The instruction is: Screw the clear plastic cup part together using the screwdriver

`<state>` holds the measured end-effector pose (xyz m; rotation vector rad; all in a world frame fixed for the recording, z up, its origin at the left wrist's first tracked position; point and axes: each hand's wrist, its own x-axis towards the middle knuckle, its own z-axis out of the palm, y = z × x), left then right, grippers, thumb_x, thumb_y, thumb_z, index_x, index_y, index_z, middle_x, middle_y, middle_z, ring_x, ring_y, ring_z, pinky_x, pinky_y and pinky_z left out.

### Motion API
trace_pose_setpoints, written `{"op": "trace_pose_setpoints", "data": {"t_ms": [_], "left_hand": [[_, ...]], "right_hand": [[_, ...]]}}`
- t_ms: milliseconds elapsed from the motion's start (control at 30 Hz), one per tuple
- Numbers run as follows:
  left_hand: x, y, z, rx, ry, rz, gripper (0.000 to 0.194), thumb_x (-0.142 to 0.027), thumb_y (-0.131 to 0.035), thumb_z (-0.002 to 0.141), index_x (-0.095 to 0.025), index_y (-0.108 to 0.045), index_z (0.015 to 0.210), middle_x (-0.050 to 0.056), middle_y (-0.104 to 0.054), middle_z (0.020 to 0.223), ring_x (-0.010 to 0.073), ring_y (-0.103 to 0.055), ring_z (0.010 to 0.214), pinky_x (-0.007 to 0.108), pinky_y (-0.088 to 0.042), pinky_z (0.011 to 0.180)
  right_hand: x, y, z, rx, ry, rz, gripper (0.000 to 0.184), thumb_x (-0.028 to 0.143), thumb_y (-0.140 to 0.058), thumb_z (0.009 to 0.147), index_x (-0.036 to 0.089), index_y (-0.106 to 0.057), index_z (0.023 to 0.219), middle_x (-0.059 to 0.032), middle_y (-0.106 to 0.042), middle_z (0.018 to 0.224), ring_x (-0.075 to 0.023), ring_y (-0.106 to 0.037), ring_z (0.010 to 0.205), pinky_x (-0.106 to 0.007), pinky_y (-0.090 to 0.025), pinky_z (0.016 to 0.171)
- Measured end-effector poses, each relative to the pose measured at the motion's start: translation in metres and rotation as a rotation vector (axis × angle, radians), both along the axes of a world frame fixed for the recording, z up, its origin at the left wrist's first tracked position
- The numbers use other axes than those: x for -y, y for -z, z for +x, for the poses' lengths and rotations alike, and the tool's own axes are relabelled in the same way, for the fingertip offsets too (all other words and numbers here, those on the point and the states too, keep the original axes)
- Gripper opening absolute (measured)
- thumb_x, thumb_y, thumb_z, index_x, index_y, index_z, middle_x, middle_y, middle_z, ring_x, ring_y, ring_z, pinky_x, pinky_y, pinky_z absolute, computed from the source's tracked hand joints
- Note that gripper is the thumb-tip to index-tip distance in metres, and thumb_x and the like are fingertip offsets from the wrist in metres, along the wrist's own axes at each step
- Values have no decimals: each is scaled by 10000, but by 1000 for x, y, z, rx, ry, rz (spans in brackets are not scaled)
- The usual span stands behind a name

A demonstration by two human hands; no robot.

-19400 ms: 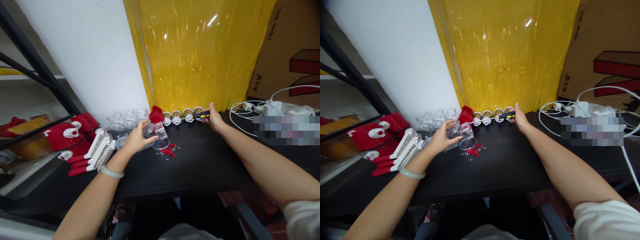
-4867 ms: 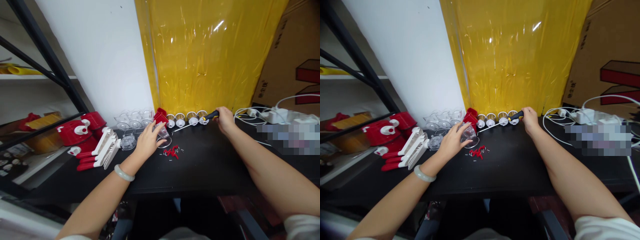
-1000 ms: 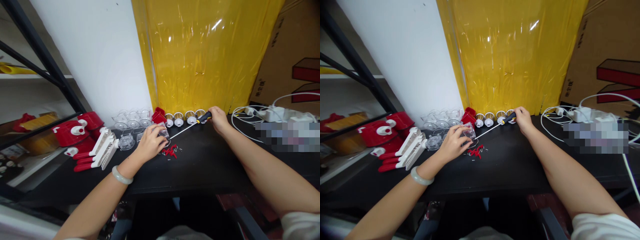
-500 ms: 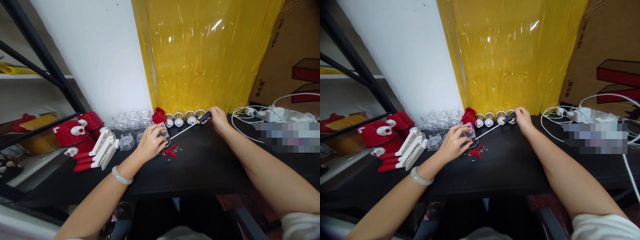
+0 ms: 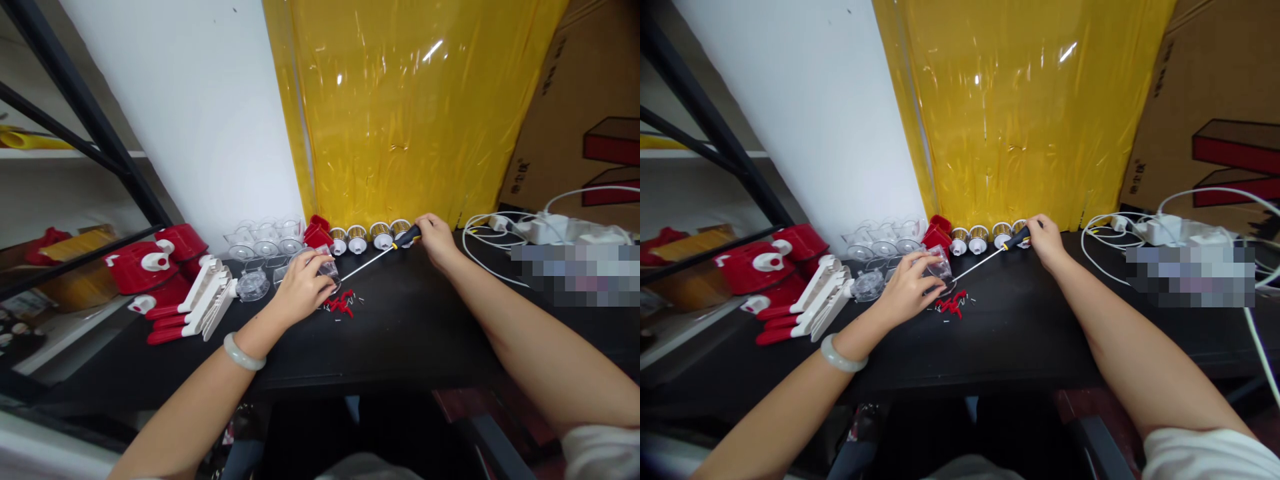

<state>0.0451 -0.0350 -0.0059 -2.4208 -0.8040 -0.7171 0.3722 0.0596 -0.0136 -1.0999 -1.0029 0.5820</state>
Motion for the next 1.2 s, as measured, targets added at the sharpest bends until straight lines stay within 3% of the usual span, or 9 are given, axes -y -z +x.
{"op": "trace_pose_setpoints", "data": {"t_ms": [300, 1200], "left_hand": [[1, 0, 1, -134, 6, -88, 70, -230, -723, 876, -209, -788, 890, 100, -620, 1342, 343, -484, 1271, 553, -466, 1043], [-1, 1, -1, -118, 34, -118, 97, -291, -712, 892, -241, -782, 938, 88, -595, 1361, 353, -447, 1304, 562, -434, 1066]], "right_hand": [[8, -3, -6, 132, 3, -18, 136, 346, -564, 673, 210, -565, 662, 25, -512, 594, -122, -460, 531, -243, -416, 474], [6, -2, -7, 120, -33, -24, 130, 336, -583, 669, 206, -580, 657, 16, -542, 618, -132, -505, 556, -245, -437, 472]]}}
